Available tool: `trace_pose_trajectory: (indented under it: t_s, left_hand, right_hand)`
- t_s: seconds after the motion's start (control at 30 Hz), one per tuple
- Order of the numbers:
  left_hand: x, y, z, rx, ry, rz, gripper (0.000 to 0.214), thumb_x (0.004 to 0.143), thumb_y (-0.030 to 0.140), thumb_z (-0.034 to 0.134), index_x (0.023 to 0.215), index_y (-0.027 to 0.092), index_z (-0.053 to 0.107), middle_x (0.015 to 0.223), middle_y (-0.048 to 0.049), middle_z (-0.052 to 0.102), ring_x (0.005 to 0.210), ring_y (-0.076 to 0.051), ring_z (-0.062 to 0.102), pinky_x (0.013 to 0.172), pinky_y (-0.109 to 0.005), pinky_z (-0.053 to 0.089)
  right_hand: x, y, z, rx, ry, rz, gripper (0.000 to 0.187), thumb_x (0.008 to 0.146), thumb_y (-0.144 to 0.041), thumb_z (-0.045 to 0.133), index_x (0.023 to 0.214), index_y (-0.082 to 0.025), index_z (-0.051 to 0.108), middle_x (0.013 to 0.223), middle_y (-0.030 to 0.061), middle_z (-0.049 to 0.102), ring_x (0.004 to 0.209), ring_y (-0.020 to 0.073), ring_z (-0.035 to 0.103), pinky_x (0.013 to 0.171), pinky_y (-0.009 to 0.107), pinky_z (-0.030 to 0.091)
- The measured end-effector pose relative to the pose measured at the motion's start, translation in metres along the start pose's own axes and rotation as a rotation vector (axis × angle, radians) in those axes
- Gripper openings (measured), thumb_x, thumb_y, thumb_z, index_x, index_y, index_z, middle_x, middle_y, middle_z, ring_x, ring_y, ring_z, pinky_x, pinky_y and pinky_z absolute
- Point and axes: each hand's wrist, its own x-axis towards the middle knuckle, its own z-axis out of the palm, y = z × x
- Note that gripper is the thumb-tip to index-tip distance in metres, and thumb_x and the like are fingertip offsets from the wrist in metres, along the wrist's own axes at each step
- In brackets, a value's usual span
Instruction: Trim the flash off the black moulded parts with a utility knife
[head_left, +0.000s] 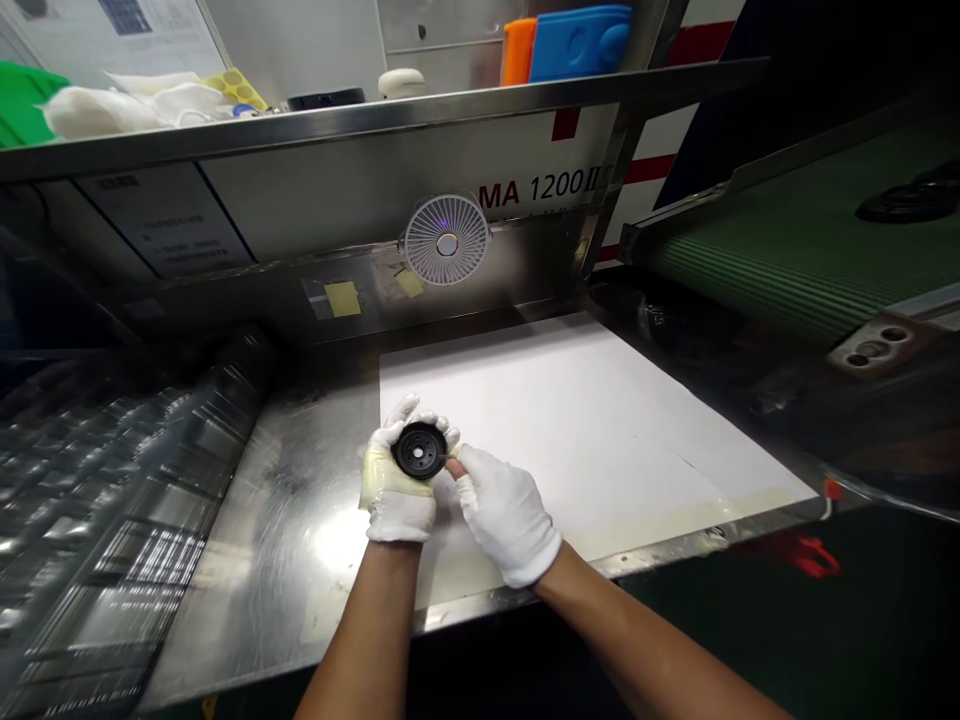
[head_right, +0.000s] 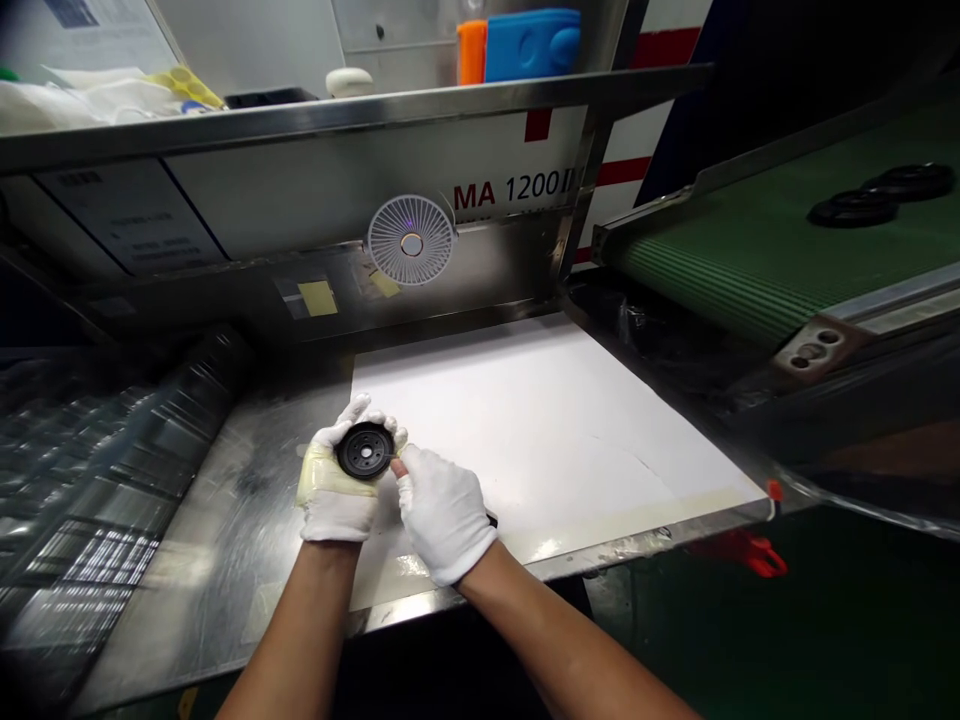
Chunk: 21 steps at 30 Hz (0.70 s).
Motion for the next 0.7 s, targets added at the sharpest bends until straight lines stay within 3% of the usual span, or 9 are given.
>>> trace_pose_trajectory:
  t_s: [0.13, 0.27, 0.33, 0.43, 0.53, 0.7]
  left_hand:
    - [0.008, -0.004, 0.005, -0.080, 0.082, 0.079, 0.007, 0.072, 0.024, 0.060, 0.075, 0.017, 0.058, 0.060, 0.0009, 0.054, 0.058, -0.013, 0.055, 0.061, -0.029, 0.047]
    - [0.009, -0.006, 0.004, -0.086, 0.143, 0.216, 0.006, 0.073, 0.021, 0.059, 0.079, 0.019, 0.059, 0.063, 0.0024, 0.057, 0.063, -0.011, 0.057, 0.074, -0.031, 0.048]
    - [0.006, -0.003, 0.001, -0.038, 0.103, 0.184, 0.017, 0.072, 0.018, 0.056, 0.088, 0.020, 0.060, 0.074, -0.0015, 0.062, 0.076, -0.016, 0.060, 0.080, -0.038, 0.047]
    - [0.001, 0.003, -0.005, 0.032, 0.009, 0.045, 0.027, 0.070, 0.020, 0.053, 0.095, 0.017, 0.060, 0.083, -0.0081, 0.063, 0.086, -0.025, 0.060, 0.075, -0.045, 0.047]
    - [0.001, 0.002, -0.007, -0.010, -0.028, 0.046, 0.019, 0.071, 0.020, 0.053, 0.088, 0.016, 0.060, 0.070, -0.0031, 0.058, 0.070, -0.017, 0.058, 0.069, -0.036, 0.048]
    - [0.006, -0.007, -0.001, -0.103, 0.053, 0.164, 0.004, 0.075, 0.019, 0.057, 0.079, 0.017, 0.058, 0.064, 0.0021, 0.055, 0.063, -0.010, 0.054, 0.070, -0.028, 0.046]
  right_hand:
    - [0.000, -0.007, 0.003, -0.041, 0.003, 0.020, 0.023, 0.094, -0.031, 0.034, 0.084, -0.022, 0.054, 0.076, -0.0001, 0.062, 0.066, 0.0153, 0.055, 0.056, 0.026, 0.028]
    - [-0.001, -0.016, 0.004, -0.033, -0.036, -0.024, 0.023, 0.093, -0.030, 0.036, 0.082, -0.021, 0.054, 0.075, -0.0005, 0.061, 0.066, 0.0150, 0.055, 0.057, 0.026, 0.028]
    - [-0.001, -0.015, 0.003, -0.029, -0.036, -0.035, 0.022, 0.093, -0.030, 0.036, 0.083, -0.021, 0.054, 0.076, -0.0006, 0.061, 0.066, 0.0151, 0.055, 0.057, 0.026, 0.028]
    - [0.000, -0.007, 0.003, -0.006, -0.008, -0.042, 0.021, 0.094, -0.029, 0.036, 0.086, -0.022, 0.054, 0.081, 0.0000, 0.062, 0.071, 0.0154, 0.055, 0.060, 0.026, 0.029]
    - [0.000, -0.003, 0.003, -0.018, -0.002, 0.012, 0.022, 0.094, -0.030, 0.035, 0.087, -0.022, 0.054, 0.078, -0.0003, 0.061, 0.069, 0.0152, 0.055, 0.059, 0.026, 0.028]
    - [-0.002, -0.012, 0.004, -0.051, -0.035, 0.009, 0.022, 0.094, -0.030, 0.036, 0.084, -0.022, 0.053, 0.078, -0.0012, 0.062, 0.068, 0.0148, 0.054, 0.057, 0.026, 0.027]
